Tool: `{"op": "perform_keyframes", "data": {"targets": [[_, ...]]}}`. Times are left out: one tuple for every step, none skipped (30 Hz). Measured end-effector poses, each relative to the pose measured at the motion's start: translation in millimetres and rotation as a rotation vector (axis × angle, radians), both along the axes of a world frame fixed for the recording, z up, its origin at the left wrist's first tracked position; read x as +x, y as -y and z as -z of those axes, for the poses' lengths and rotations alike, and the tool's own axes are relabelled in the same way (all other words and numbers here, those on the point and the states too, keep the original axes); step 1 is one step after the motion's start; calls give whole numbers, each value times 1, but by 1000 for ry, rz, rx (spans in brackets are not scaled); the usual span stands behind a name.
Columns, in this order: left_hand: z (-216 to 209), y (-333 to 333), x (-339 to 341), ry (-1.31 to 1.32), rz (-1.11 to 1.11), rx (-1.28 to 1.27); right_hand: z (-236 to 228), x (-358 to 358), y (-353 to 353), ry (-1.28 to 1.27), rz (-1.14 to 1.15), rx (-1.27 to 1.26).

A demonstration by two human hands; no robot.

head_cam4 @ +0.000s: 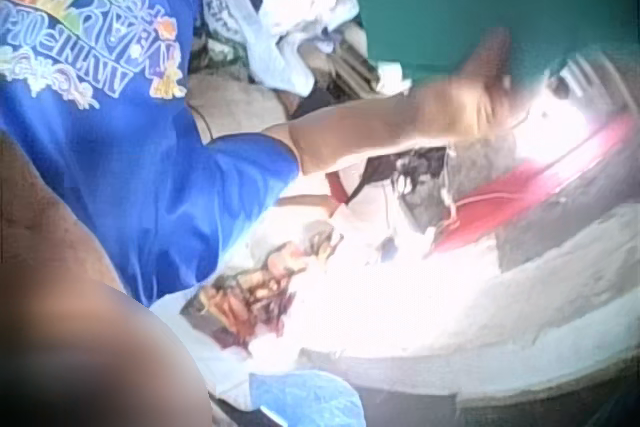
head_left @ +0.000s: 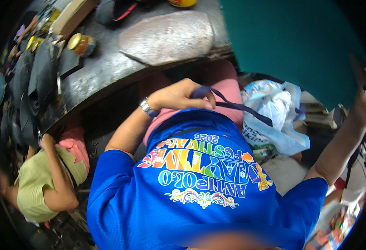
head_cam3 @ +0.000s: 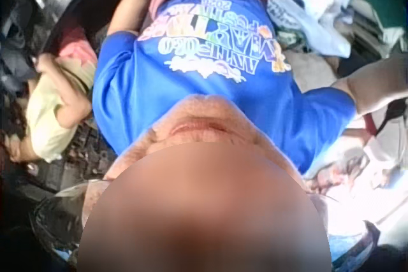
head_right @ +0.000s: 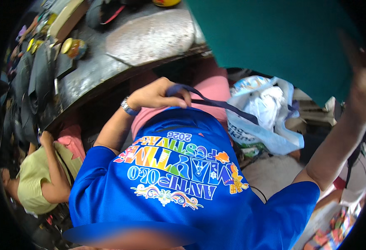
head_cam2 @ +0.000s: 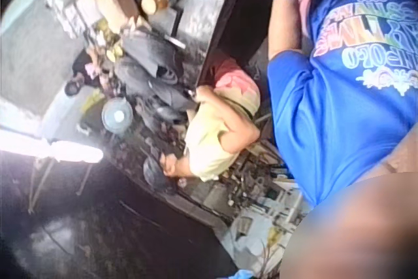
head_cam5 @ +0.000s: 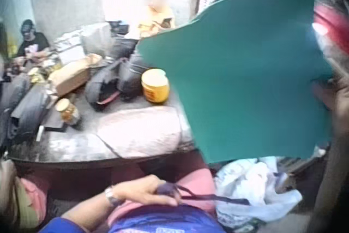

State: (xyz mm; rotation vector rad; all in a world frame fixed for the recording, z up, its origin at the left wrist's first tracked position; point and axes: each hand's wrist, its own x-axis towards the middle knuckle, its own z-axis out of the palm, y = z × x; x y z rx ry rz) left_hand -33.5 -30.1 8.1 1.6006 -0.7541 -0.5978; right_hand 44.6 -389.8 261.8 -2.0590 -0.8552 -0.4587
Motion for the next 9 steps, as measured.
{"op": "perform_keyframes", "data": {"targets": [[-1, 1, -8, -22, -28, -40, 9, 7, -16, 11, -99, -32], [-2, 0, -13, -11, -14, 7, 13, 13, -33, 75, -250, -73], [-5, 1, -16, -12, 4, 49, 17, 19, -49, 101, -231, -99], [-6, 2, -20, -17, 27, 64, 24, 23, -70, 170, -268, -130], [-7, 2, -24, -25, 26, 62, 34, 18, -90, 259, -230, -201], [-8, 0, -28, -33, 22, 71, 49, 8, -114, 353, -213, -309], [-7, -1, -33, -16, -6, 52, 69, -2, -140, 510, -205, -449], [-6, -3, -35, -2, -29, 34, 90, -15, -169, 668, -195, -585], [-5, -6, -36, -100, -12, 65, 83, -15, -178, 688, -258, -654]]}}
